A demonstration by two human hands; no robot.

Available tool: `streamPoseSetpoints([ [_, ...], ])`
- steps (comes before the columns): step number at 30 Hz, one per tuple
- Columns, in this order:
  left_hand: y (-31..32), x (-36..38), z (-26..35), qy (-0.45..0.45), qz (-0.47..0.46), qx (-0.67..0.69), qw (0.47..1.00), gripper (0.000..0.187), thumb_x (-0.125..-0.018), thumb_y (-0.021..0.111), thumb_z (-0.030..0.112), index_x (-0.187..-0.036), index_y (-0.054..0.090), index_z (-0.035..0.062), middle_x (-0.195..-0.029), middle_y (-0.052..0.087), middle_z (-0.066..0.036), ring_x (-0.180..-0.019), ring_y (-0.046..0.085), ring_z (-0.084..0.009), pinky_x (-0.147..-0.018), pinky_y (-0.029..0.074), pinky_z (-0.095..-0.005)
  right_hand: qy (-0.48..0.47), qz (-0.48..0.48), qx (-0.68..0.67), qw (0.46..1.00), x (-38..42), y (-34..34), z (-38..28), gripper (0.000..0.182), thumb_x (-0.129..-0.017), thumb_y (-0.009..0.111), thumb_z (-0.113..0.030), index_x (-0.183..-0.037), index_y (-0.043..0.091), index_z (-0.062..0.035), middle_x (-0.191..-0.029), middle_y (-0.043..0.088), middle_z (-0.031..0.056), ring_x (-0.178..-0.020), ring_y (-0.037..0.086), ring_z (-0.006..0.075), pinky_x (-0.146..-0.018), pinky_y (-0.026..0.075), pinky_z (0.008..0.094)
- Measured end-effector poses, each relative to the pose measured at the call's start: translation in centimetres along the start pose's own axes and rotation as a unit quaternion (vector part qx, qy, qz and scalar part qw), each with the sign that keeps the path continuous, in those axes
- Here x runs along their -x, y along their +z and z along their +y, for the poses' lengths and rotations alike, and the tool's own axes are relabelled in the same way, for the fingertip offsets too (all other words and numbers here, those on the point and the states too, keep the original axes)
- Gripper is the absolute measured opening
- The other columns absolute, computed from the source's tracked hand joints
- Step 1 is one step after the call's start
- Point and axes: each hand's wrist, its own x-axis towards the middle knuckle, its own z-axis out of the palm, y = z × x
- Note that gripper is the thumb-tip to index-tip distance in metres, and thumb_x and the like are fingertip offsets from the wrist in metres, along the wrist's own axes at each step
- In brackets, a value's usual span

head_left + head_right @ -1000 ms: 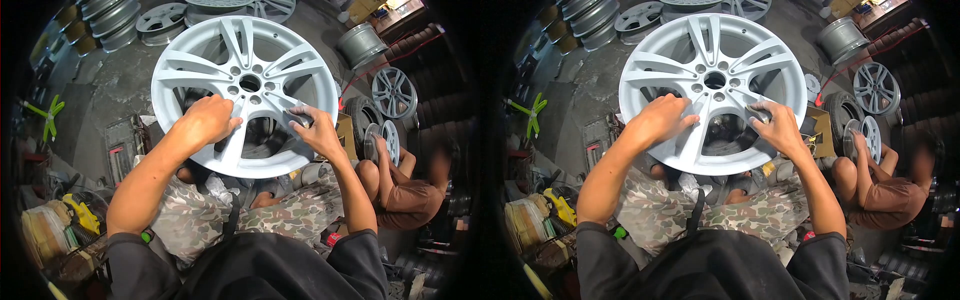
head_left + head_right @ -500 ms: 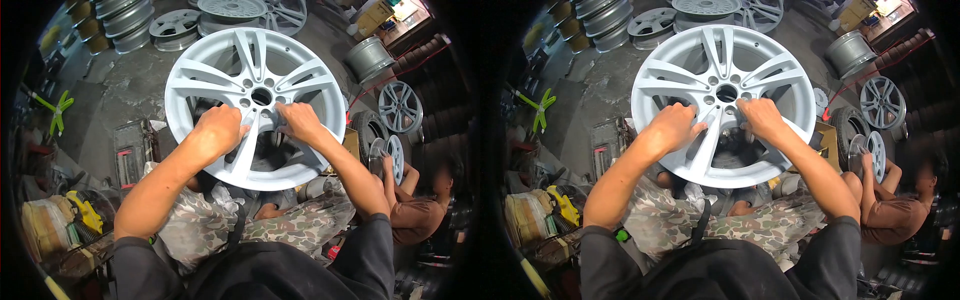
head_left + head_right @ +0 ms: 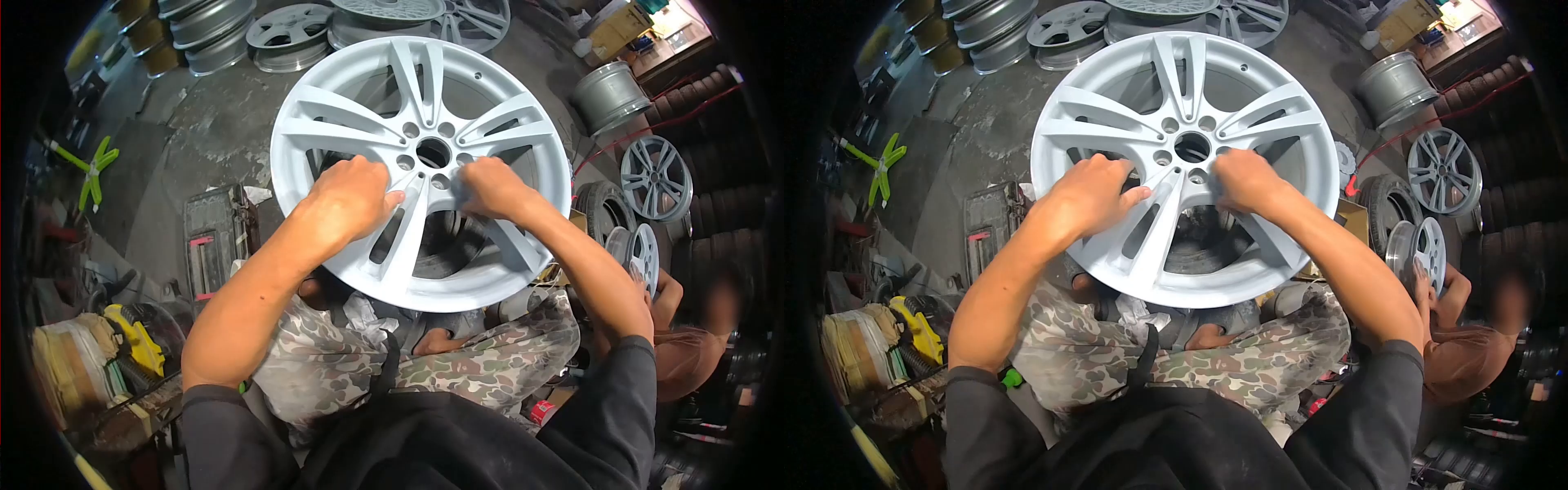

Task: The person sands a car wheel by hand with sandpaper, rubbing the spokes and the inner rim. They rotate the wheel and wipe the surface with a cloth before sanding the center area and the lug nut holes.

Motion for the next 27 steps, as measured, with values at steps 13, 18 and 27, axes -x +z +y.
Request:
streamPoseSetpoints([
  [13, 0.0, -0.8, 0.6, 0.007, -0.004, -0.053, 0.999, 0.048, -0.102, 0.07, 0.044, -0.109, 0.076, -0.0033, -0.102, 0.076, -0.028, -0.104, 0.073, -0.0465, -0.094, 0.057, -0.0537, -0.144, 0.091, 0.055, 0.984, 0.0, 2.0, -0.9, 0.043, -0.077, 0.09, -0.015, -0.111, 0.067, -0.0013, -0.106, 0.073, 0.0178, -0.093, 0.074, 0.0424, -0.08, 0.06, 0.052],
  [18, 0.1, -1.0, 1.4, 0.019, 0.012, -0.057, 0.998, 0.046, -0.101, 0.071, 0.041, -0.115, 0.076, -0.0015, -0.102, 0.077, -0.028, -0.103, 0.074, -0.0448, -0.094, 0.057, -0.0529, -0.172, 0.212, -0.022, 0.962, 0.6, 2.0, 0.5, 0.037, -0.081, 0.088, -0.015, -0.103, 0.061, -0.0019, -0.099, 0.069, 0.0177, -0.09, 0.072, 0.0428, -0.076, 0.057, 0.0516],
  [27, 2.1, 1.8, 5.4, 0.25, -0.061, 0.122, 0.959, 0.037, -0.102, 0.07, 0.033, -0.114, 0.076, -0.0018, -0.102, 0.076, -0.024, -0.098, 0.073, -0.0425, -0.086, 0.057, -0.0529, 0.01, 0.303, -0.051, 0.952, 15.5, 0.5, 1.8, 0.018, -0.092, 0.081, -0.013, -0.102, 0.072, -0.0002, -0.093, 0.069, 0.0158, -0.084, 0.07, 0.0359, -0.074, 0.055, 0.0451],
])
